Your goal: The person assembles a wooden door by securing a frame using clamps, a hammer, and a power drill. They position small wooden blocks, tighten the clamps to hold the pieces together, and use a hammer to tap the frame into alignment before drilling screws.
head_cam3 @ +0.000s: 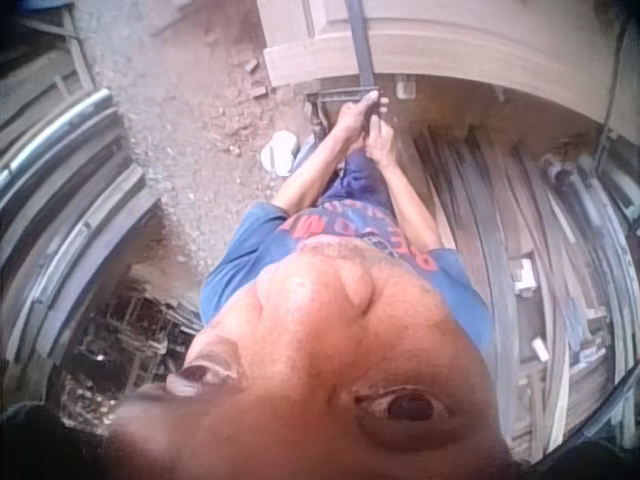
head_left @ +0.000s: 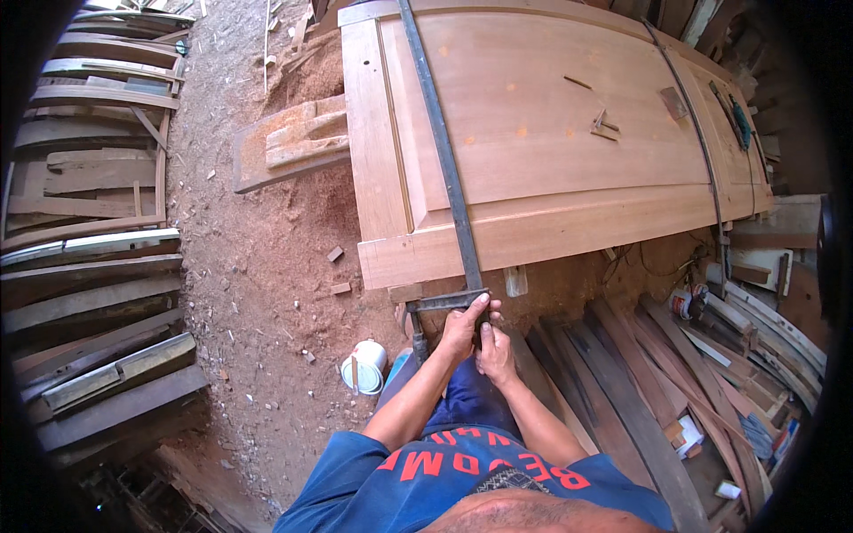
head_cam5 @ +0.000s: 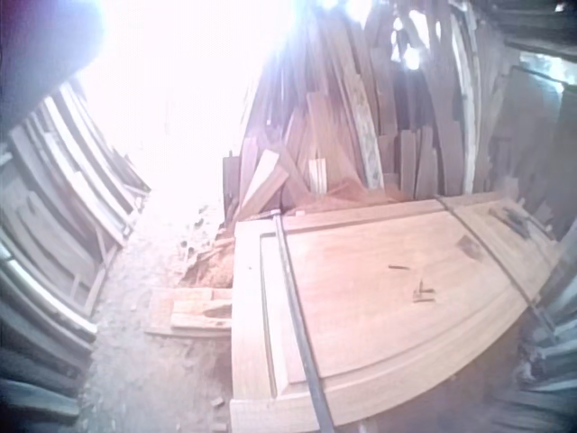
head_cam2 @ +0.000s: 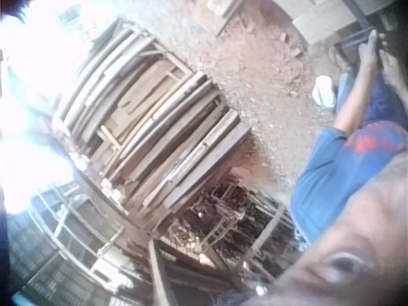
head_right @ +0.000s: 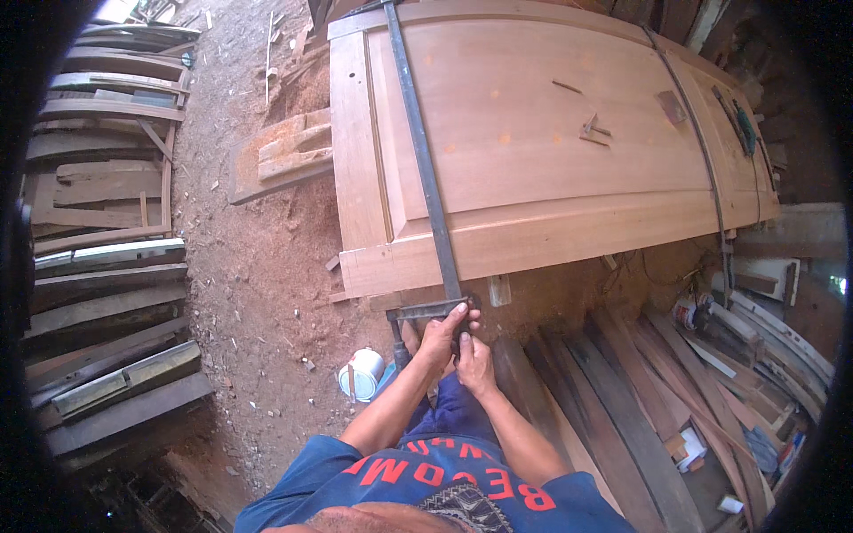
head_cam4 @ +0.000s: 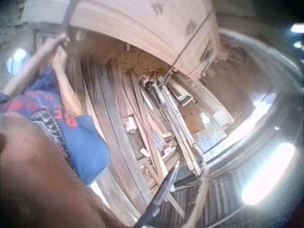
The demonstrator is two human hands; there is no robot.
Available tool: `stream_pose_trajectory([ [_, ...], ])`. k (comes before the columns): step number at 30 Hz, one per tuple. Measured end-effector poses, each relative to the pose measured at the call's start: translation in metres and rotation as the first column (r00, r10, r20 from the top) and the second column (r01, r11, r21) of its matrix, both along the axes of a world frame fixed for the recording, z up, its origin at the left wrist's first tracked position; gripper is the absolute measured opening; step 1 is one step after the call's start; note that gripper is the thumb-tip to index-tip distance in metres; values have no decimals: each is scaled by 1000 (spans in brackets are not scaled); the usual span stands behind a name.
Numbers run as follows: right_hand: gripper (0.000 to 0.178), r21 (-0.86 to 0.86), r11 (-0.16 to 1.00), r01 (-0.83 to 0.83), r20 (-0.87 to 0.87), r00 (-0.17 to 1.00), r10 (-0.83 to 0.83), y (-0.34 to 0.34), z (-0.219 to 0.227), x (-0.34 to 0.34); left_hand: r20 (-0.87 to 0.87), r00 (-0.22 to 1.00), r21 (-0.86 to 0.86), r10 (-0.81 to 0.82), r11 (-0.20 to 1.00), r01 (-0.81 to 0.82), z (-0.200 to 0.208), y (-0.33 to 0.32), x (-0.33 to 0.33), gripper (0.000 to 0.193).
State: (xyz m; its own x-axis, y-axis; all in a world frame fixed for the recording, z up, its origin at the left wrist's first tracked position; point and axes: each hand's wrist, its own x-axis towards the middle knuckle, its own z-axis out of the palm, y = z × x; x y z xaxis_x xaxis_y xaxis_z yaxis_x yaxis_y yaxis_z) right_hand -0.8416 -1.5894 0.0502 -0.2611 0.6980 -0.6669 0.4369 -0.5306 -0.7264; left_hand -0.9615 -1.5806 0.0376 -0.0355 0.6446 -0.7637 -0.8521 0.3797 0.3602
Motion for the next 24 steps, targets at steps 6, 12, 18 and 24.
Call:
stream_pose_trajectory([
  [6,55,-13,1000,28,1,1000,-28,1,-6,5,21,1000,-1,-2,1000,2,-4,3,3,30],
  [12,53,150,989,-9,32,999,4,13,-2,12,27,1000,-20,-7,1000,8,-2,13,11,31],
  [18,51,181,983,-3,49,999,-6,-1,3,12,117,983,12,140,990,-143,-7,26,5,31],
  [24,32,-147,986,-79,-83,994,67,-16,5,38,283,948,66,147,983,-172,-25,24,9,30],
])
